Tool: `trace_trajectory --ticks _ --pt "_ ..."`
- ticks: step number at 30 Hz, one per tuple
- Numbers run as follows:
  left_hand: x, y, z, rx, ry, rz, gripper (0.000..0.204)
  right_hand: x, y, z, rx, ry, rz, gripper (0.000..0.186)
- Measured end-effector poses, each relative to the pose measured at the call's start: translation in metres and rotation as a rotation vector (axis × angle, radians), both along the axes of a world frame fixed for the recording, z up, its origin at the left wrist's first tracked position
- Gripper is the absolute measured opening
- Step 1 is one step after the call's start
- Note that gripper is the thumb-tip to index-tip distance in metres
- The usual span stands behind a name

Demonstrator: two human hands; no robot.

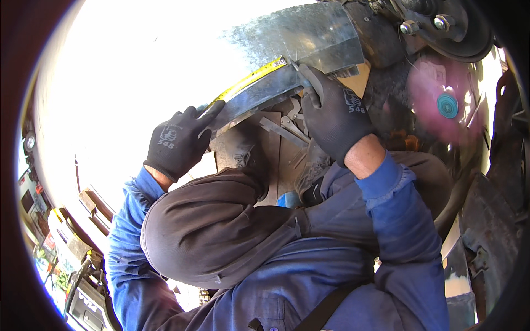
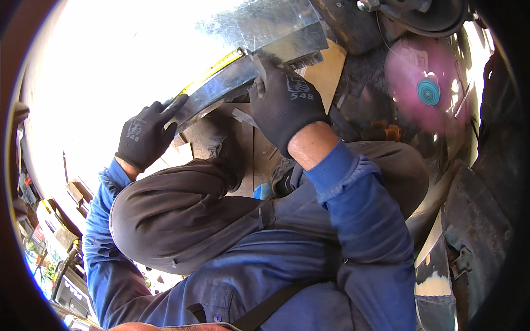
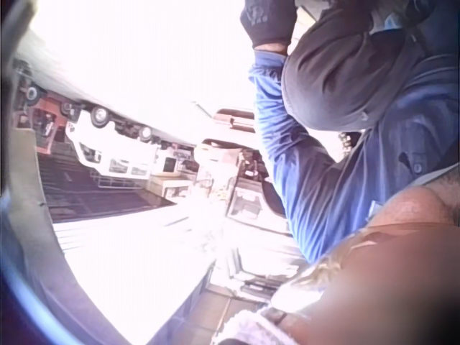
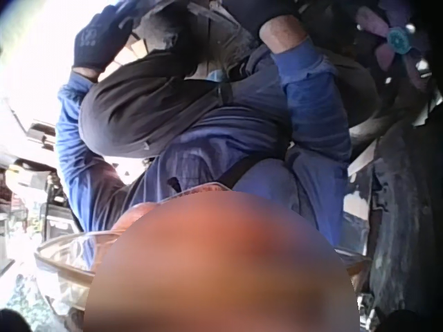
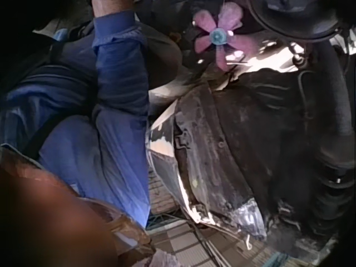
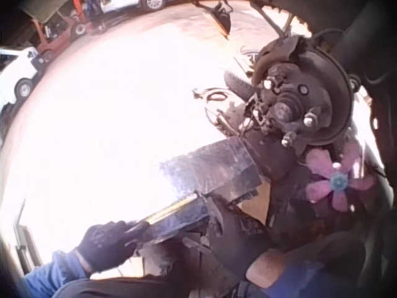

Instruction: The person sits under a vehicle and repeatedly measures a curved metal panel with a tape measure, then positions and adjusts the panel against the undercarriage. The person repositions the panel multiple times and re-measures to check fit.

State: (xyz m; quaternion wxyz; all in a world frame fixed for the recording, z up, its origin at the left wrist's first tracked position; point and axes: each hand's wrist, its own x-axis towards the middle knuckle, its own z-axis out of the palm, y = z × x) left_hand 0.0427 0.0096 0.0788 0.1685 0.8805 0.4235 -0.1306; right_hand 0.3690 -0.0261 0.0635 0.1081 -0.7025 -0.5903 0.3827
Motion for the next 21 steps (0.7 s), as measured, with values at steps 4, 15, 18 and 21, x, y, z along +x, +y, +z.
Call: trace_trajectory --ticks 4,15,18,21 --pt "0.001 0.0 0.002 -0.004 -0.022 0.005 0.072 -0.002 0.007 0.006 -0.068 -0.033 0.026 0.047" --pt "-0.003 0.0 -0.002 0.005 -0.035 0.002 0.069 -0.02 0.015 0.017 -0.039 -0.342 0.164 0.038" --pt "-0.003 0.0 -0.001 -0.018 -0.009 0.025 0.069 -0.014 0.024 0.027 -0.139 -0.327 0.243 0.04" --pt "-0.003 0.0 -0.002 -0.011 -0.015 0.024 0.07 0.007 0.018 0.041 -0.417 -0.375 0.455 0.042"
